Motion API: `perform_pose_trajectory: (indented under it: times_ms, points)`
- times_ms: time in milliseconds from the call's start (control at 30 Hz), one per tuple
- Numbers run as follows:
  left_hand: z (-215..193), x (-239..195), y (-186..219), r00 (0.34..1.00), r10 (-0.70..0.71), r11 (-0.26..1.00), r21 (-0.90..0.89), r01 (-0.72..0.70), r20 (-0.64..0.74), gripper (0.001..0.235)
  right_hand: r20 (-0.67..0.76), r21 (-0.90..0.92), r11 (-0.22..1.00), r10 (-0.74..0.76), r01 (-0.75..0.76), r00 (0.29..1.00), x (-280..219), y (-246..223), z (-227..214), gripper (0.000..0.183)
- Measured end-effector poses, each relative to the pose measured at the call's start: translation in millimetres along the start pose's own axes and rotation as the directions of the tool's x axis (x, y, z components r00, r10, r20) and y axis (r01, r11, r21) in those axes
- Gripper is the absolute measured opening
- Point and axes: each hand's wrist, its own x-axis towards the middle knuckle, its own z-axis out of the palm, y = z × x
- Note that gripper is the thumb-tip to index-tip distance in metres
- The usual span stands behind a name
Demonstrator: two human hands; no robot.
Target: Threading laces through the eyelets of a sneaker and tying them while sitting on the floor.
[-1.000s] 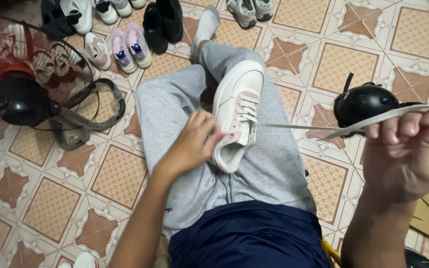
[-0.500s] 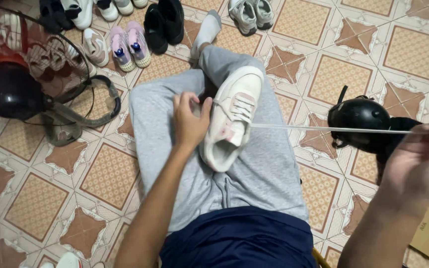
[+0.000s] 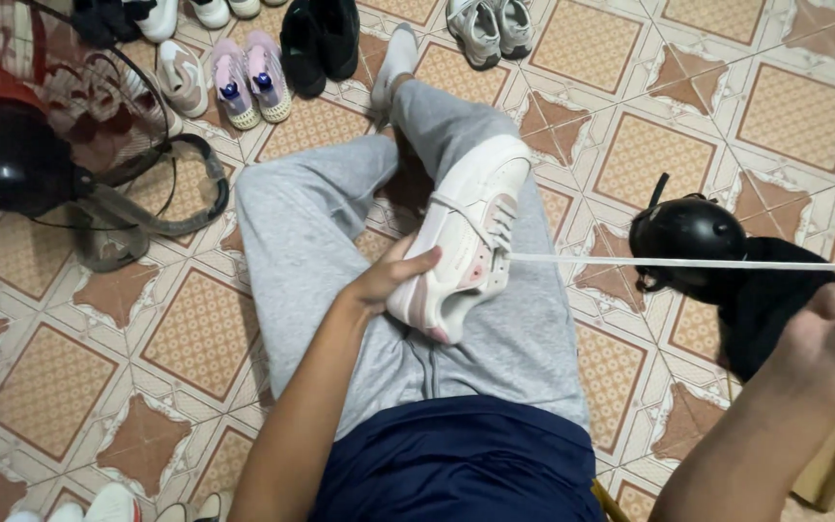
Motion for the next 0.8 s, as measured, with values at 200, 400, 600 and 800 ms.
perform_pose_trajectory:
  times_ms: [200, 400, 600, 800]
  points:
    - [-18, -26, 4, 0.994, 0.09, 0.988, -0.119, -0.096, -0.053, 0.081, 0.021, 0.273, 0.939, 0.212, -0.21, 0.977, -26, -4, 45, 0.017]
    - [-9, -40, 14, 0.955, 0.184, 0.979, -0.048, -0.2, -0.232, 0.075, -0.025, 0.429, 0.864, 0.304, -0.264, 0.952, -77, 7, 120, 0.009]
    - [-4, -43, 20, 0.901, 0.178, 0.978, -0.031, -0.207, -0.394, 0.061, -0.011, 0.256, 0.947, 0.203, -0.194, 0.979, -131, 18, 173, 0.024]
    - [12, -44, 22, 0.851, 0.242, 0.969, 0.068, -0.238, -0.467, 0.051, 0.245, -0.154, 0.973, 0.205, -0.171, 0.948, -214, 68, 223, 0.011]
